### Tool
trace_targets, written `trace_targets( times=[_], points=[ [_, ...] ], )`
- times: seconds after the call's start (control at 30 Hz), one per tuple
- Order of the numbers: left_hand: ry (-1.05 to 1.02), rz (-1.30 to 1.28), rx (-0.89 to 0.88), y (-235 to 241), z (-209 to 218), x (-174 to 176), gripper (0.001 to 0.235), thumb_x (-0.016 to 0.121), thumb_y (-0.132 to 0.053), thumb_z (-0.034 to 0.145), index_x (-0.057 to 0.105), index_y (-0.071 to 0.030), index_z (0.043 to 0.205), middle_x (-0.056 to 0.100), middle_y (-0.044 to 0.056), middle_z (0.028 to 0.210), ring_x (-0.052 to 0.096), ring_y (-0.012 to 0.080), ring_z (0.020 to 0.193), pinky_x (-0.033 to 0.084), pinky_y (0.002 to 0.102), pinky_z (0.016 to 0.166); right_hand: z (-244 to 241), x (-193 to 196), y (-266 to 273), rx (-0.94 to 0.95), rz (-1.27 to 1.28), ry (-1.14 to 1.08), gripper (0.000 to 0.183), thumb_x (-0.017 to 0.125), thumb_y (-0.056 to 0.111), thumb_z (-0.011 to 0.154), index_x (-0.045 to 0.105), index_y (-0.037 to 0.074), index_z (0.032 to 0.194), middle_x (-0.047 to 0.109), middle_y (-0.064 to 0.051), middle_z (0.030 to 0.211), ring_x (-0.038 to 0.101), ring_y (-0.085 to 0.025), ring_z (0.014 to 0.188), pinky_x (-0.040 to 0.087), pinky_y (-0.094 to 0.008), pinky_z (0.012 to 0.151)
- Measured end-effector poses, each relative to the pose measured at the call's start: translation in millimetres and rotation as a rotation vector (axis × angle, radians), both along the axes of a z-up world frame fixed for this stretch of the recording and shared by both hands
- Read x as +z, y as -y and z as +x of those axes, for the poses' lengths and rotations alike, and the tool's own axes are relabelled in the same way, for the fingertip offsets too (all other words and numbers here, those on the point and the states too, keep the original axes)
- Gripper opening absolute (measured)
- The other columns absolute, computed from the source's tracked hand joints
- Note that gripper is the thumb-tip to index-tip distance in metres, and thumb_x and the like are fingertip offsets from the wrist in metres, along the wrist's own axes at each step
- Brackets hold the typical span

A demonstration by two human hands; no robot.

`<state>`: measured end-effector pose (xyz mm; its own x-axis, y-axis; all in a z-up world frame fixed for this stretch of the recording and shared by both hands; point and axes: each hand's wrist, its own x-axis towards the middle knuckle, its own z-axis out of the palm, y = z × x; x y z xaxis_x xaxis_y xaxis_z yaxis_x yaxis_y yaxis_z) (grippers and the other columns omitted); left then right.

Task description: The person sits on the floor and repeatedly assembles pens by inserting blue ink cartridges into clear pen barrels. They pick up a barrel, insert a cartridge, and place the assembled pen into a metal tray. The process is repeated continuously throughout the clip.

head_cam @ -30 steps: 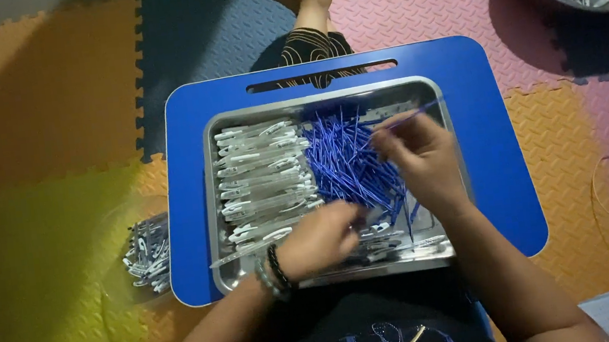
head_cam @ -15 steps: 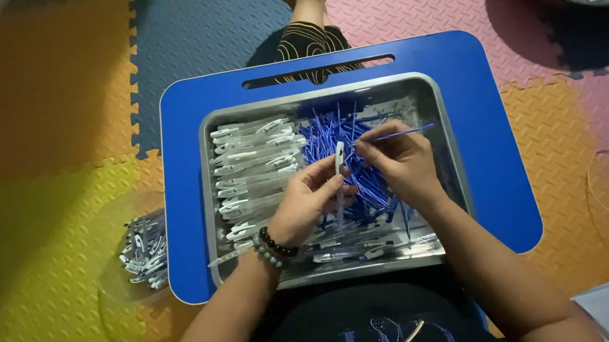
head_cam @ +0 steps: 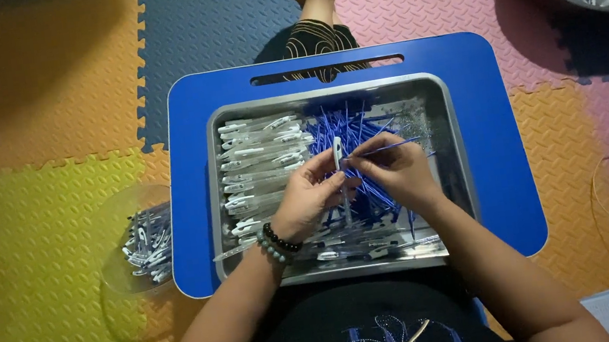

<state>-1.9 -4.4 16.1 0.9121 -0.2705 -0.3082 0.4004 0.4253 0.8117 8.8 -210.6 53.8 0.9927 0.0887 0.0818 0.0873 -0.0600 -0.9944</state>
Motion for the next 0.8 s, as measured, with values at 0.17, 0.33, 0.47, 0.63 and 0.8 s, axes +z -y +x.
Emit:
trace_targets(
  times=[0.17, 0.33, 0.47, 0.63, 0.8],
  points=[
    [0.010, 0.042, -0.002, 0.6, -0.8, 3.0, 0.060, 0.075, -0.001, 0.106, 0.059, -0.007, 0.163, 0.073, 0.016, 0.143, 0.081, 0.0321, 0.115, 0.073, 0.051, 0.085, 0.2, -2.5, -0.1, 0.019, 0.007, -0.006, 0.021, 0.091, -0.006, 0.089, 0.083, -0.002, 0.108, 0.083, -0.021, 0.099, 0.084, -0.030, 0.097, 0.069, -0.042, 0.088],
    [0.015, 0.055, 0.013, 2.4, -2.5, 2.9, 0.063, 0.076, -0.001, 0.105, 0.058, -0.008, 0.164, 0.072, 0.013, 0.144, 0.081, 0.0277, 0.116, 0.074, 0.044, 0.083, -0.4, -3.1, -1.0, 0.022, 0.032, -0.033, 0.022, 0.090, -0.008, 0.089, 0.082, -0.003, 0.109, 0.084, -0.021, 0.100, 0.084, -0.029, 0.097, 0.069, -0.042, 0.089],
    [0.007, 0.066, -0.003, 3.7, -2.8, 8.2, 0.061, 0.075, -0.002, 0.105, 0.058, -0.008, 0.164, 0.073, 0.014, 0.142, 0.081, 0.0258, 0.113, 0.074, 0.041, 0.080, -1.1, -5.7, -1.6, 0.020, 0.044, -0.028, 0.021, 0.092, -0.005, 0.089, 0.082, -0.002, 0.108, 0.085, -0.021, 0.100, 0.085, -0.029, 0.097, 0.069, -0.041, 0.088],
    [0.002, 0.073, 0.002, 2.9, -2.3, 10.6, 0.060, 0.075, 0.000, 0.105, 0.059, -0.006, 0.163, 0.073, 0.015, 0.142, 0.081, 0.0296, 0.116, 0.073, 0.048, 0.085, 0.4, -5.8, -2.5, 0.037, 0.022, -0.043, 0.020, 0.091, -0.004, 0.091, 0.080, -0.003, 0.108, 0.084, -0.026, 0.100, 0.086, -0.039, 0.096, 0.071, -0.046, 0.083],
    [-0.014, 0.064, 0.023, 3.1, -2.9, 4.5, 0.059, 0.076, 0.001, 0.105, 0.060, -0.007, 0.162, 0.074, 0.016, 0.141, 0.081, 0.0327, 0.117, 0.072, 0.051, 0.088, -0.9, -10.0, -4.4, 0.016, -0.010, -0.065, 0.021, 0.091, -0.001, 0.093, 0.078, -0.004, 0.109, 0.084, -0.027, 0.103, 0.086, -0.037, 0.094, 0.071, -0.047, 0.082]
  ],
)
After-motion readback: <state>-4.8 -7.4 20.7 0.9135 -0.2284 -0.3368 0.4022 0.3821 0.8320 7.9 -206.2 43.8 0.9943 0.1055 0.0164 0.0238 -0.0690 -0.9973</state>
